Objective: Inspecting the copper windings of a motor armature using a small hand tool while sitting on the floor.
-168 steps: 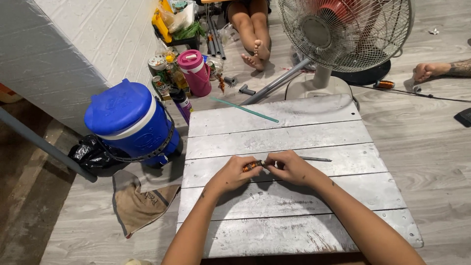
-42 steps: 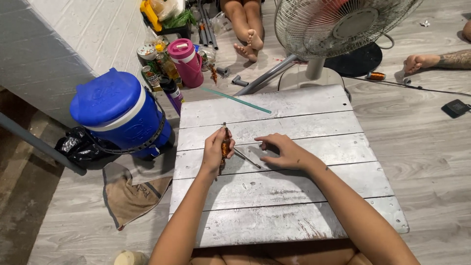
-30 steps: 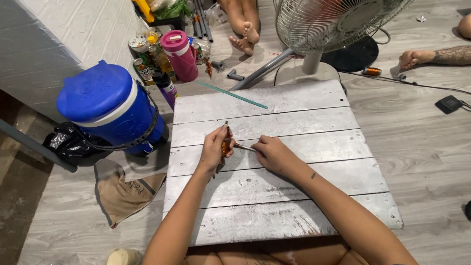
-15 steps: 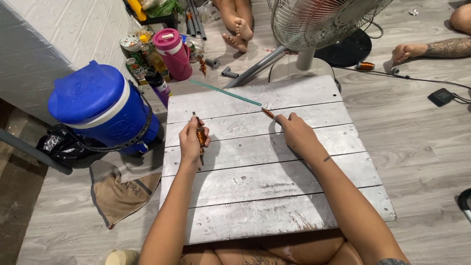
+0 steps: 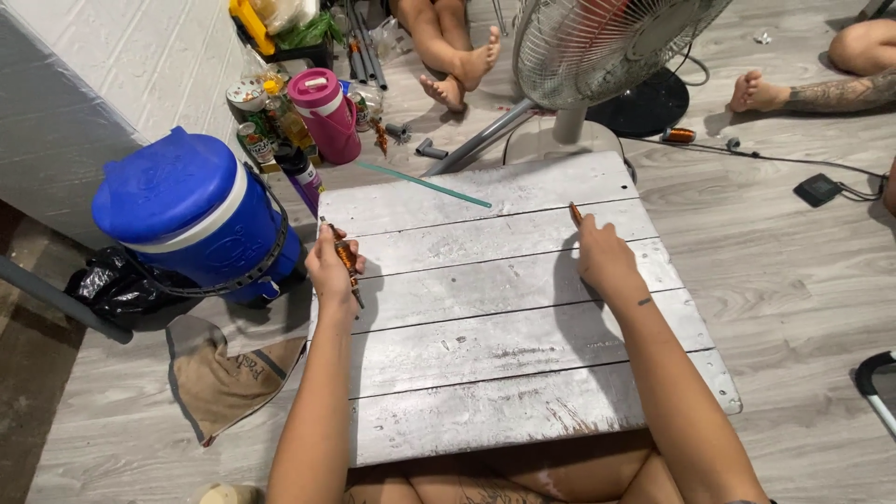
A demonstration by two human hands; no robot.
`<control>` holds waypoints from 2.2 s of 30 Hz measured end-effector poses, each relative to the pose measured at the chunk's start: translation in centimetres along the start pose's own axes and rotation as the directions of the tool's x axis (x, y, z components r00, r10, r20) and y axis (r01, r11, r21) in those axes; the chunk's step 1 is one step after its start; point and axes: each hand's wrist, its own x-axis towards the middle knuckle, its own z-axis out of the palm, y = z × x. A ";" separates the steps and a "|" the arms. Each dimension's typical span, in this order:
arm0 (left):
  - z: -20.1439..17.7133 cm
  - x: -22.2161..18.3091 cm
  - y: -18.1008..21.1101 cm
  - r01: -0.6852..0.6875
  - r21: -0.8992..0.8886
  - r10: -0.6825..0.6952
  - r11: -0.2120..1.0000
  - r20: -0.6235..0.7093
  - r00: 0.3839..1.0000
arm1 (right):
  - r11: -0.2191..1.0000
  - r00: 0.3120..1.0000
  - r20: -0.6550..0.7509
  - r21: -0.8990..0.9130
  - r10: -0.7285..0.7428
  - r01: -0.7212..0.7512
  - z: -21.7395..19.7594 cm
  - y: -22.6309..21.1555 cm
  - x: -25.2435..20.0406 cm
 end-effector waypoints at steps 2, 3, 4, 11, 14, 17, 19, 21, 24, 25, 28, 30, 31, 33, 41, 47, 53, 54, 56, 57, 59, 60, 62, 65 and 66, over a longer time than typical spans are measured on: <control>-0.4 0.5 0.5 -0.010 -0.011 0.010 1.000 -0.026 1.000 | 0.999 0.999 -0.006 -0.012 0.032 -0.032 0.0 1.0 -0.5; -0.7 0.7 0.6 -0.016 -0.019 0.015 1.000 -0.053 0.998 | 0.998 0.998 -0.007 -0.022 0.067 -0.067 0.0 1.5 -0.8; -0.6 1.0 0.8 -0.024 -0.029 0.022 0.999 -0.075 0.997 | 0.994 0.995 -0.013 -0.032 0.104 -0.104 -0.2 2.2 -1.0; -2.6 3.5 0.2 -0.060 -0.050 0.051 0.997 -0.170 0.984 | 0.978 0.981 -0.002 0.076 0.196 -0.195 -2.2 5.1 -3.4; -3.3 4.0 0.0 -0.063 -0.066 0.052 0.996 -0.166 0.985 | 0.973 0.976 0.016 0.073 0.218 -0.218 -2.2 4.6 -4.2; -3.6 4.2 -0.5 -0.080 -0.081 0.066 0.994 -0.160 0.985 | 0.975 0.976 0.011 0.025 0.220 -0.220 -1.7 4.8 -4.1; -3.5 4.4 -1.1 -0.069 -0.085 0.056 0.994 -0.146 0.988 | 0.986 0.986 0.004 0.014 0.167 -0.167 -1.6 5.0 -4.2; -2.9 4.1 -1.2 -0.067 -0.061 0.059 0.996 -0.121 0.991 | 0.990 0.990 0.021 0.016 0.140 -0.141 -2.6 4.2 -4.6; -1.6 2.9 -0.9 -0.055 -0.019 0.054 0.998 -0.072 0.996 | 0.995 0.994 0.050 0.015 0.099 -0.100 -2.8 3.7 -4.9; -1.2 2.4 -0.6 -0.050 0.000 0.050 0.999 -0.045 0.998 | 0.996 0.995 0.058 0.015 0.083 -0.084 -2.7 3.6 -4.9; -0.6 1.7 -0.6 -0.044 0.034 0.044 0.998 -0.006 0.999 | 0.995 0.993 0.074 0.013 0.095 -0.096 -3.3 2.3 -5.3; -0.4 1.4 -0.6 -0.027 0.032 0.027 0.999 0.009 1.000 | 0.996 0.994 0.069 0.023 0.087 -0.088 -4.1 1.4 -5.7; -0.3 1.3 -0.6 -0.008 0.032 0.007 0.999 0.024 1.000 | 0.996 0.995 0.066 0.033 0.079 -0.082 -4.4 1.0 -5.9; -0.3 1.3 -0.8 0.001 0.041 -0.002 0.999 0.037 0.999 | 0.998 0.997 0.029 0.010 0.069 -0.069 -3.5 1.5 -5.1; 1.3 -0.3 -0.7 -0.011 0.175 -0.017 0.984 0.154 0.988 | 0.899 0.877 -0.405 0.232 -0.256 0.370 -4.4 -7.2 -5.1; 2.5 -1.6 -1.7 -0.025 0.211 -0.066 0.977 0.412 0.909 | 0.547 0.627 -0.491 0.317 -0.605 0.775 -3.1 -17.9 -5.1; 2.9 -2.0 -3.1 -0.025 0.215 -0.101 0.976 0.554 0.827 | 0.638 0.623 -0.356 0.092 -0.696 0.765 -0.3 -20.0 -4.6; 3.0 -2.0 -3.0 -0.016 0.211 -0.106 0.977 0.554 0.826 | 0.655 0.655 -0.322 0.125 -0.684 0.745 -0.1 -19.7 -4.8; 3.0 -2.2 -2.6 -0.003 0.208 -0.115 0.978 0.553 0.825 | 0.673 0.686 -0.282 0.160 -0.670 0.723 -0.4 -19.4 -5.2; 3.0 -2.3 -2.4 -0.002 0.206 -0.113 0.979 0.546 0.830 | 0.676 0.702 -0.306 0.202 -0.644 0.708 -0.9 -19.3 -5.6; 2.7 -2.3 -2.3 0.004 0.203 -0.116 0.979 0.540 0.833 | 0.682 0.720 -0.324 0.242 -0.613 0.690 -1.2 -19.4 -6.0; 2.7 -2.2 -2.6 0.006 0.212 -0.120 0.977 0.535 0.837 | 0.669 0.724 -0.368 0.286 -0.584 0.685 -1.1 -19.2 -6.2; 2.6 -2.3 -3.1 0.017 0.220 -0.139 0.975 0.552 0.822 | 0.676 0.743 -0.411 0.325 -0.529 0.661 -0.5 -19.0 -6.5; 3.0 -2.8 -3.3 0.047 0.259 -0.190 0.965 0.562 0.805 | 0.653 0.739 -0.480 0.372 -0.473 0.660 0.4 -18.3 -6.9; 3.0 -2.9 -2.9 0.025 0.295 -0.191 0.955 0.551 0.812 | 0.658 0.719 -0.493 0.332 -0.490 0.676 0.4 -18.2 -6.9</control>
